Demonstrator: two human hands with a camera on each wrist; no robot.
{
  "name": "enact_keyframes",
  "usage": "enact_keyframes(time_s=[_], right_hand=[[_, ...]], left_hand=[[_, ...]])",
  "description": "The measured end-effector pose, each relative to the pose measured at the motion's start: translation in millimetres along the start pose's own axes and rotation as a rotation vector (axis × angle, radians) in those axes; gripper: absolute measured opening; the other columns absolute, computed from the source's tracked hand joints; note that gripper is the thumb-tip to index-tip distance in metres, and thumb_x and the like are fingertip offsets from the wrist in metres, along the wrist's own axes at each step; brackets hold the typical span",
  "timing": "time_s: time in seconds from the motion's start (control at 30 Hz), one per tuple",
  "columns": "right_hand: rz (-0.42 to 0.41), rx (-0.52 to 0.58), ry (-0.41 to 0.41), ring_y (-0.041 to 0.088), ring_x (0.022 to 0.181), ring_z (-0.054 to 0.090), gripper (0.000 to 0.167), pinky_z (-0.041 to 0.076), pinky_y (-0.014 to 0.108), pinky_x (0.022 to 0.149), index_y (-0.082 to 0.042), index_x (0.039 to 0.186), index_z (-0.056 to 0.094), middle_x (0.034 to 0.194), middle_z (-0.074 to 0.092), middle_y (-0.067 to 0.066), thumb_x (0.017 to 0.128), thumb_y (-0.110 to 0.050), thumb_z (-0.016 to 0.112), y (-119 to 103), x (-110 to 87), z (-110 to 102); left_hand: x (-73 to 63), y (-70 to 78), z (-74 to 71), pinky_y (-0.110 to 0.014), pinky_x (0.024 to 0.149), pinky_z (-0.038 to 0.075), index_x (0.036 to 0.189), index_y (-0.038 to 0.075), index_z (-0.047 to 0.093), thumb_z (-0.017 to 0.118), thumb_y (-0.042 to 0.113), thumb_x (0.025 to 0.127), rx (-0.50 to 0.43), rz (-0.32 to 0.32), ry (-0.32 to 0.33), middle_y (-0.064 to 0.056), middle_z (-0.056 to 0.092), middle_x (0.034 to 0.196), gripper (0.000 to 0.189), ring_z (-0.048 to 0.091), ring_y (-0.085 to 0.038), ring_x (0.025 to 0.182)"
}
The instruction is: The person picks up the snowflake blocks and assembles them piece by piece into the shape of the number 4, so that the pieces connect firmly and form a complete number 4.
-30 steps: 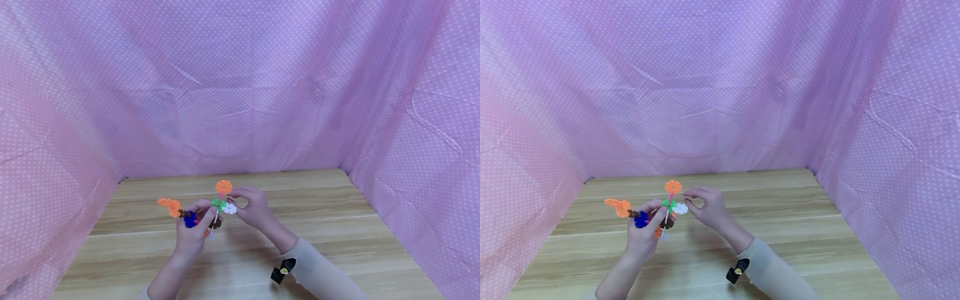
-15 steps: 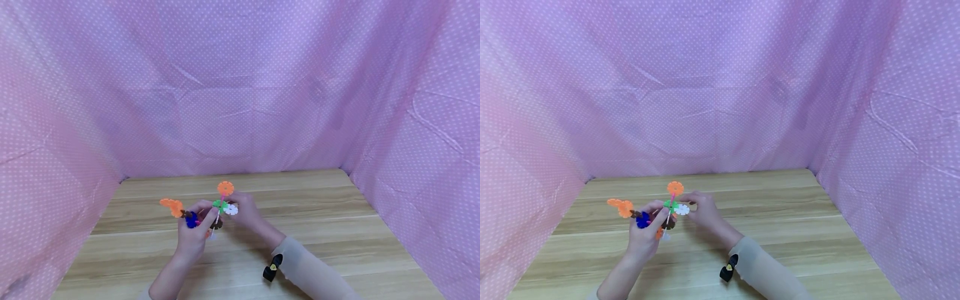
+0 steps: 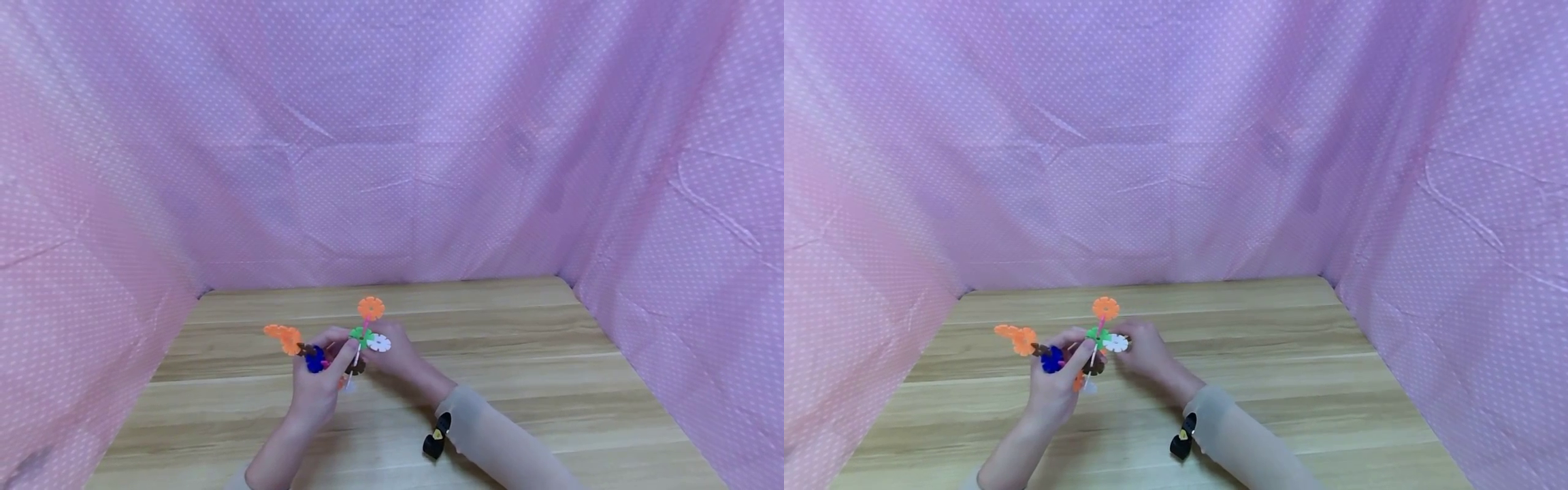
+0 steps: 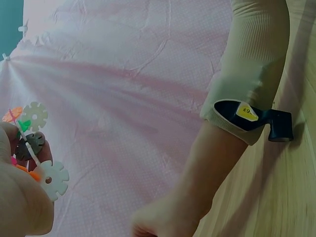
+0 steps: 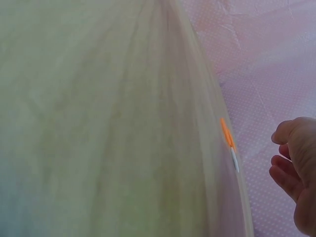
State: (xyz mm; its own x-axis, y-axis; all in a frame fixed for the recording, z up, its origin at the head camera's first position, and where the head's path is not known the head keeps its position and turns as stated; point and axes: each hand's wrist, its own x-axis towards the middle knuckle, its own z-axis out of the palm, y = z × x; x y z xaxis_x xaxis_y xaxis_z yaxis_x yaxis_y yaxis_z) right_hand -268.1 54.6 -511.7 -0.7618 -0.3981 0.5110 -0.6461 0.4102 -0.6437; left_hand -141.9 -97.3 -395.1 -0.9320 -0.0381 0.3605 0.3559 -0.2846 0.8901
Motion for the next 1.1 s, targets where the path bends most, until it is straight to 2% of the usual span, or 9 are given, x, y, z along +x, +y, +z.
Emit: enact_keyframes(time_s=[0.13,0.23,0.47,0.57,0.73,0.9,1.03,1.1], right_hand=[[-0.046,-0.066,0.010,0.005,0.072,0.059,0.015,0.053,0.013,0.066,-0.011,0.090,0.075,0.081,0.072,0.002,0.080,-0.007,0.085,1.2,0.7,5.4],[-0.074,-0.126,-0.033,0.007,0.073,0.061,0.011,0.054,0.014,0.067,-0.012,0.091,0.074,0.081,0.071,0.000,0.084,-0.012,0.082,0.0,2.3,8.7],[0.005,-0.218,-0.312,0.007,0.095,0.066,0.014,0.060,0.023,0.091,-0.018,0.113,0.074,0.104,0.076,-0.004,0.100,-0.020,0.070,-4.8,4.8,12.7],[0.002,-0.272,-0.372,0.007,0.098,0.066,0.016,0.061,0.024,0.094,-0.020,0.116,0.072,0.106,0.075,-0.005,0.102,-0.023,0.067,-7.5,7.2,13.1],[-0.017,-0.311,-0.406,0.009,0.101,0.069,0.018,0.060,0.024,0.095,-0.018,0.118,0.072,0.109,0.076,-0.003,0.102,-0.023,0.065,-9.5,8.0,12.6],[0.002,-0.314,-0.421,0.012,0.109,0.069,0.021,0.059,0.027,0.103,-0.015,0.123,0.070,0.116,0.076,-0.001,0.104,-0.020,0.063,-9.4,4.9,12.2],[0.033,-0.315,-0.378,0.010,0.105,0.069,0.019,0.060,0.027,0.102,-0.015,0.119,0.071,0.111,0.076,-0.002,0.102,-0.011,0.063,-8.0,2.7,11.2],[0.073,-0.280,-0.345,0.010,0.102,0.068,0.018,0.061,0.027,0.100,-0.014,0.116,0.071,0.108,0.076,-0.001,0.101,-0.008,0.063,-7.9,2.0,9.9]], left_hand=[[-0.7,0.4,0.6,-0.022,0.074,0.066,0.096,0.021,0.078,0.066,-0.011,0.097,-0.010,0.010,0.009,0.006,0.075,0.095,0.035,0.070,-0.007,0.083],[-1.5,0.3,0.9,-0.023,0.073,0.066,0.096,0.021,0.078,0.065,-0.011,0.097,-0.013,0.009,0.002,0.006,0.075,0.095,0.034,0.072,-0.008,0.082],[-2.7,-0.6,3.7,-0.023,0.075,0.066,0.096,0.021,0.078,0.067,-0.010,0.097,-0.026,-0.018,-0.002,0.007,0.075,0.096,0.033,0.071,-0.008,0.083],[-2.9,-0.1,4.7,-0.022,0.075,0.066,0.095,0.021,0.078,0.068,-0.009,0.097,-0.021,-0.025,0.009,0.006,0.075,0.096,0.032,0.071,-0.009,0.083],[-2.4,-0.1,4.8,-0.022,0.076,0.065,0.095,0.021,0.078,0.068,-0.009,0.097,-0.004,-0.034,0.014,0.006,0.074,0.096,0.031,0.070,-0.009,0.083],[-1.8,-0.9,3.8,-0.023,0.075,0.066,0.096,0.022,0.078,0.067,-0.009,0.097,0.001,-0.033,-0.001,0.006,0.074,0.097,0.033,0.070,-0.008,0.082],[-1.1,-1.6,3.3,-0.024,0.074,0.066,0.097,0.022,0.078,0.067,-0.009,0.097,-0.012,-0.012,-0.022,0.006,0.074,0.096,0.033,0.071,-0.008,0.081],[-0.6,-1.8,3.3,-0.025,0.074,0.067,0.097,0.020,0.078,0.066,-0.010,0.098,-0.023,0.004,-0.036,0.005,0.074,0.096,0.033,0.072,-0.009,0.081]])
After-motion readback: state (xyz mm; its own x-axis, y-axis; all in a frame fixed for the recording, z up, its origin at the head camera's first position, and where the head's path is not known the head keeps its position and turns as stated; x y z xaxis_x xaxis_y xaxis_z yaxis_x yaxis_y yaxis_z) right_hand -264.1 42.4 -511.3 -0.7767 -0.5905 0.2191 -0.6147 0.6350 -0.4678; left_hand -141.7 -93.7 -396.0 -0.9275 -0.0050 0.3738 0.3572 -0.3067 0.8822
